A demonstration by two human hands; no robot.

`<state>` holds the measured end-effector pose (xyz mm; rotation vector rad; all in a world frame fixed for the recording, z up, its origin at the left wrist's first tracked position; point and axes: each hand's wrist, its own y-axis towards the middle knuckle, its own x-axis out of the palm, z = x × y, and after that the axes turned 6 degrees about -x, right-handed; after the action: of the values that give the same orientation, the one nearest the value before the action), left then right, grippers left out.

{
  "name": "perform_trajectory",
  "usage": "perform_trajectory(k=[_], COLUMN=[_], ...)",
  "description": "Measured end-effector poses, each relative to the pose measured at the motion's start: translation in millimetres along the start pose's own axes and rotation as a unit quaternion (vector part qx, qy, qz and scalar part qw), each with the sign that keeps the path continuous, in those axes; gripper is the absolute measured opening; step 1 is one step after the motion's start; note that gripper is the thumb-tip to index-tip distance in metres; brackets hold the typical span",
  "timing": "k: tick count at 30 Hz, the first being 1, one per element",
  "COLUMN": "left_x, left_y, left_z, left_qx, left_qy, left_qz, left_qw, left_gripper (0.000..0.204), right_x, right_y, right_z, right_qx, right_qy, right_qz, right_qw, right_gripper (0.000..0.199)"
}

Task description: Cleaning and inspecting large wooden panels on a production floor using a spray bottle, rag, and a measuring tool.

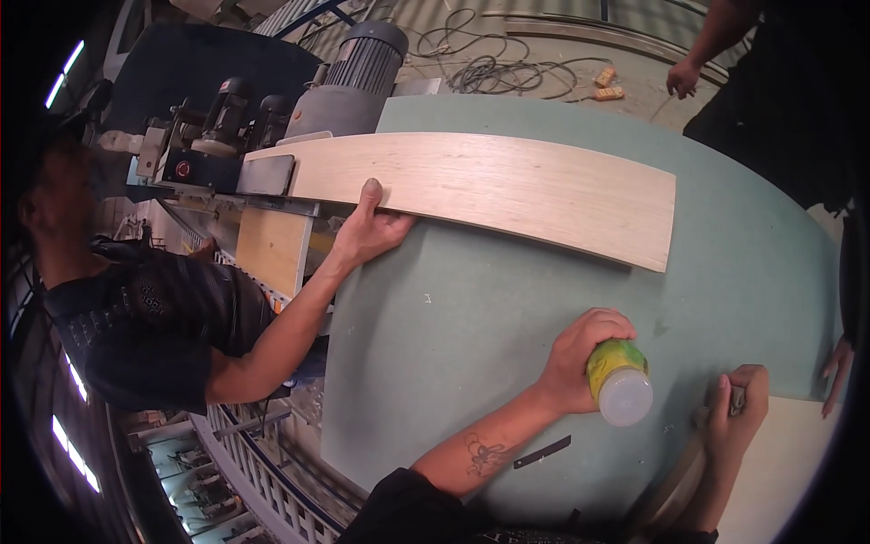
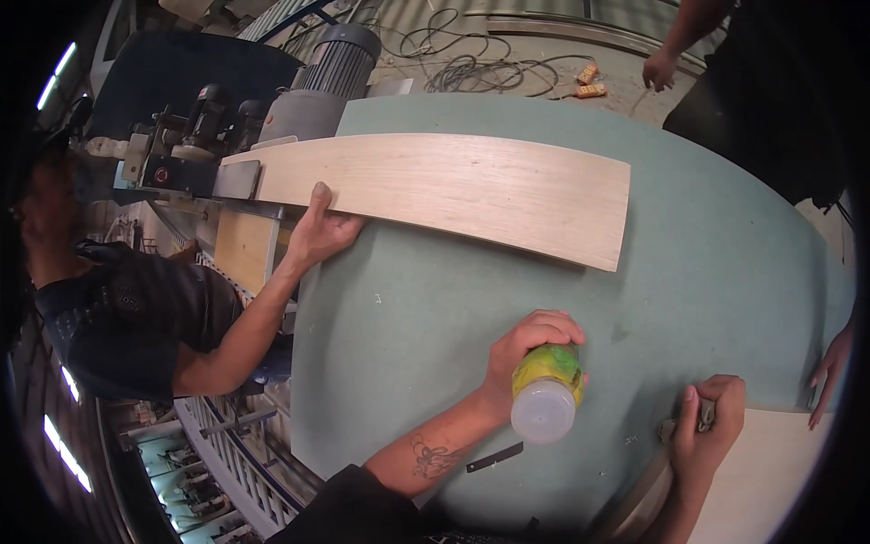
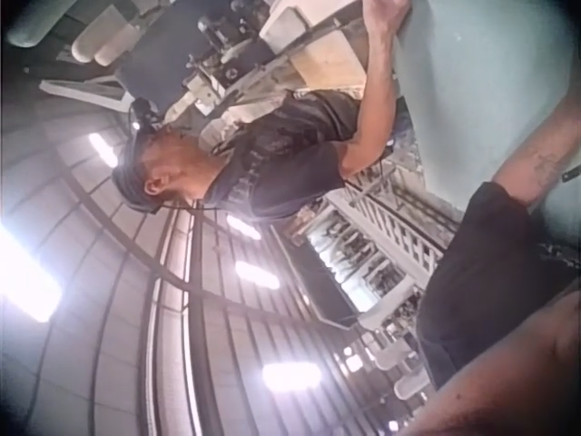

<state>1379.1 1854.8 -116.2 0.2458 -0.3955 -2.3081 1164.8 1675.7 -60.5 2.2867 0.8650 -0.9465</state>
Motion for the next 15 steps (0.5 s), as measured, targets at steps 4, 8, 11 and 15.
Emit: perform_trajectory(k=[4,8,11,15], left_x=[10,-7,-5,11], left_y=[2,-10,-7,-4], left_z=[-6,-11,-12,-7], left_qx=[0.007,0.011,0.007,-0.009], left_qy=[-0.022,0.035,0.029,0.009], left_qz=[0.004,-0.010,-0.022,-0.021], left_qw=[1.000,0.999,0.999,1.000], left_gripper=[0.055,0.055,0.056,0.055], right_x=[-9,-2,-2,-15], right_y=[-5,-14,-68,-134], right_z=[9,-4,-6,-21], right_qx=[-0.019,-0.119,-0.030,0.081], right_qy=[0.012,0.000,-0.018,-0.107], right_qz=[0.017,0.084,0.113,0.103], right_qw=[1.000,0.989,0.993,0.986], right_gripper=[0.016,0.020,0.019,0.014])
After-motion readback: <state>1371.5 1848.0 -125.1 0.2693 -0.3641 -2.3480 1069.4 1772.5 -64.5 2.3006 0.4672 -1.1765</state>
